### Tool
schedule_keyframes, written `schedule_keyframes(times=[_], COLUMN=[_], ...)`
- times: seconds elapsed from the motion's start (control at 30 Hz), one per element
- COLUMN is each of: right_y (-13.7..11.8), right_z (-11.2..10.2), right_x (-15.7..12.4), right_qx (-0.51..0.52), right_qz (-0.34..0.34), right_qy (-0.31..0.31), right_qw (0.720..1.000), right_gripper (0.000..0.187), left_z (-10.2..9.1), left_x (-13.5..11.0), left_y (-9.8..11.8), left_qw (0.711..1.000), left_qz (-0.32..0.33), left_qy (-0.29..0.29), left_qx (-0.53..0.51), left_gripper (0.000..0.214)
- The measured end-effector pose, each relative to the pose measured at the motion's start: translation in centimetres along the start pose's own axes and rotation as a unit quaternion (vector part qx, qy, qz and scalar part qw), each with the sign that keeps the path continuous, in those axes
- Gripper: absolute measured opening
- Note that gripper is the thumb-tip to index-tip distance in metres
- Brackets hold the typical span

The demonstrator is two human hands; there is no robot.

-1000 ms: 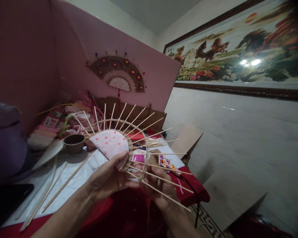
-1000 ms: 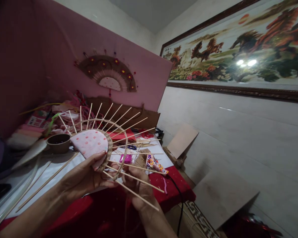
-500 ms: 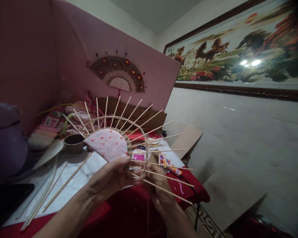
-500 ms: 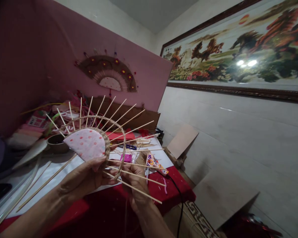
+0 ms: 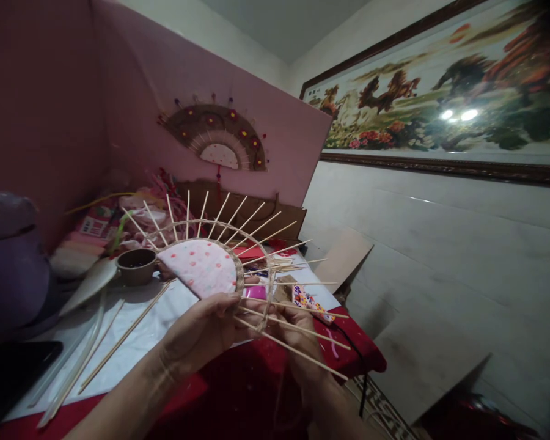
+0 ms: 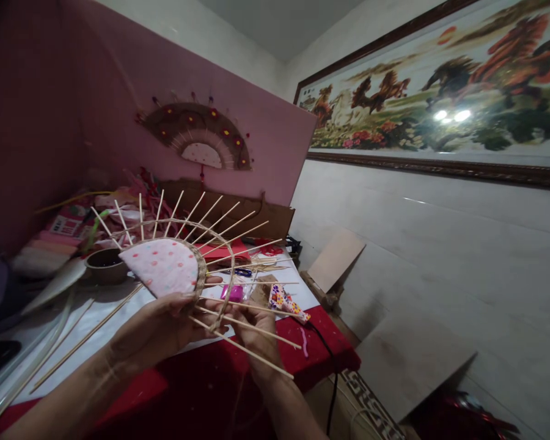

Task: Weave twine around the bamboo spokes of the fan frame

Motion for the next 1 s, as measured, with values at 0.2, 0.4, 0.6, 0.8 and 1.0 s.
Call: schedule_keyframes(times=[0.2,0.4,0.6,0.8,1.0], right_y=[-0.6,-1.9,-2.7,-4.9,-6.5], right_z=[-4.1,-7.0,-8.2,-7.7,-7.5], right_x=[0.7,0.2,-0.4,-0.9,-0.3], right_qx=[-0.078,0.038,0.025,0.01,-0.114], right_qz=[0.011,0.047,-0.002,-0.06,-0.112], right_qy=[0.015,0.008,0.06,0.133,0.17], right_qw=[0.997,0.998,0.998,0.989,0.972], right_gripper=[0.021,0.018,0.021,0.02,0.023], left_z=[-0.5,-0.5,-0.6,-0.6,-1.1], left_x=[0.2,0.1,0.1,0.1,0.2], left_y=[0.3,0.6,0.7,0.6,0.6], left_qw=[0.998,0.995,0.995,0.992,0.99], left_qz=[0.031,0.035,0.042,0.035,-0.005], left_qy=[0.036,0.049,0.042,0.069,0.103], left_qx=[0.046,0.082,0.077,0.098,0.095], left_gripper=[0.027,0.029,0.028,0.029,0.027])
Point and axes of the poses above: each hand's wrist, its own x-axis towards the middle knuckle, its own z-axis out of the palm, y = z × x, the point moved 1 cm from there along x, towards the middle knuckle, and after that the axes turned 12 degrees about -x, right-handed, at the moved point
